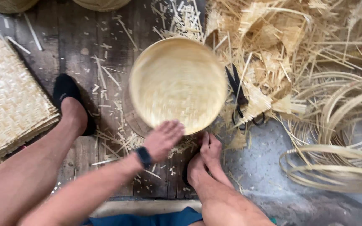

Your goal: Trimming and shaping a woven bamboo mat into a circular base using a wooden form and scissors.

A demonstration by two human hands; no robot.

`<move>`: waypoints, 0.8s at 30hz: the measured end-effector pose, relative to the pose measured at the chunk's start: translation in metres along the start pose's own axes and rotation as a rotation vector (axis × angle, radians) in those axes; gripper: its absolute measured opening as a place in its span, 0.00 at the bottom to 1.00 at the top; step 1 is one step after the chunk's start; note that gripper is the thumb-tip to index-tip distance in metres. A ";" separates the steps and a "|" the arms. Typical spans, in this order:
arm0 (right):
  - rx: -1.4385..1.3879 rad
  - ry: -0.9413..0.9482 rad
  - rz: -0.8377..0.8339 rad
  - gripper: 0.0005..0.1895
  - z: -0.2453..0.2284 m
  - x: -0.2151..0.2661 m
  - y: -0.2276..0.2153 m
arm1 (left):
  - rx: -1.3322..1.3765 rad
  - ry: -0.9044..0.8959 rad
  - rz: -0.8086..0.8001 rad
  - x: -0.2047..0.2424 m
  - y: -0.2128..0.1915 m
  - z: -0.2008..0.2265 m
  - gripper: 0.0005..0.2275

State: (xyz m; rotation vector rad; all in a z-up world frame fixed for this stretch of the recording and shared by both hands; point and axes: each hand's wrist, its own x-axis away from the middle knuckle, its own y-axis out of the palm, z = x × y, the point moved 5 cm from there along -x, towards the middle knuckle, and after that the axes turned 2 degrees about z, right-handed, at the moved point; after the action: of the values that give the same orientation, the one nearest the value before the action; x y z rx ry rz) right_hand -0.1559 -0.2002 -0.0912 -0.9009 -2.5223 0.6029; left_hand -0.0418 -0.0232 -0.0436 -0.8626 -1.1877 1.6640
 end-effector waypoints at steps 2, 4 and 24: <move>0.003 0.053 -0.019 0.15 0.008 -0.001 0.005 | -0.123 0.163 0.031 -0.006 -0.041 -0.048 0.26; 0.014 0.111 -0.031 0.16 0.017 -0.003 0.007 | -0.241 0.332 0.060 -0.022 -0.085 -0.091 0.23; 0.107 0.040 -0.081 0.16 0.012 -0.003 0.008 | -0.229 -0.361 0.438 -0.119 -0.189 -0.395 0.20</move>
State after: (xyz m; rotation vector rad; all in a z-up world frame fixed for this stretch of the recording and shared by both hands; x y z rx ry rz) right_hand -0.1561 -0.1995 -0.1062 -0.7613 -2.4525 0.6794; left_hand 0.4048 0.0250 0.0238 -1.0488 -1.5381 2.1311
